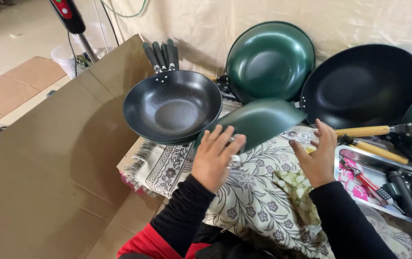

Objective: Assembling metal brackets and wooden handles onto woks using a screwdriver.

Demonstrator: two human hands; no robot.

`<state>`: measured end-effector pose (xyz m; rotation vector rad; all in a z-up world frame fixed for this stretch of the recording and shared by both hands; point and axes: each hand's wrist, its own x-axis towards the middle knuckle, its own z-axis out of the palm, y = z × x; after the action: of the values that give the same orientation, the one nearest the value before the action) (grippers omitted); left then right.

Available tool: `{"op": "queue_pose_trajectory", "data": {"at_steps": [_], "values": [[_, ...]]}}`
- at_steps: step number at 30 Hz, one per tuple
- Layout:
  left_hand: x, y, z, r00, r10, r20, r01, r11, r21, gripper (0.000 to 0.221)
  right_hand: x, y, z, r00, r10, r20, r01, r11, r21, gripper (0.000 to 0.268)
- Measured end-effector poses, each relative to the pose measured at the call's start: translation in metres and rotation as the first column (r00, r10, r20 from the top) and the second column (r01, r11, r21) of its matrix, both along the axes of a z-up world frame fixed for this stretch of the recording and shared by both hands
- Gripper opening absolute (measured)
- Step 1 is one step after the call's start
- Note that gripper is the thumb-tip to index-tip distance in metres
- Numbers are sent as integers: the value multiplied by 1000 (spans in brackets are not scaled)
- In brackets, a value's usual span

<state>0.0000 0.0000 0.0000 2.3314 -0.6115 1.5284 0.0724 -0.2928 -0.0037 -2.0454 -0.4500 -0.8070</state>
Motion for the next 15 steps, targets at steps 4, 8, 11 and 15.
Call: {"op": "queue_pose_trajectory", "data": {"at_steps": [4, 8, 11, 15], "values": [[-16, 21, 7, 996, -70, -50, 57, 974, -221, 57, 5, -6, -25, 937, -55, -346, 84, 994, 69, 85], [-34, 33, 9, 960, -265, -94, 169, 811, -560, 44, 3, -6, -33, 813, 12, -582, 86, 986, 140, 82], [-46, 36, -1, 911, -381, -159, 156, 674, -722, 45, 14, -31, -59, 854, 34, -519, 47, 989, 143, 61], [-59, 33, 10, 718, -518, -465, -243, 440, -865, 59, -13, -43, -62, 937, -140, -320, 143, 990, -16, 37]]}}
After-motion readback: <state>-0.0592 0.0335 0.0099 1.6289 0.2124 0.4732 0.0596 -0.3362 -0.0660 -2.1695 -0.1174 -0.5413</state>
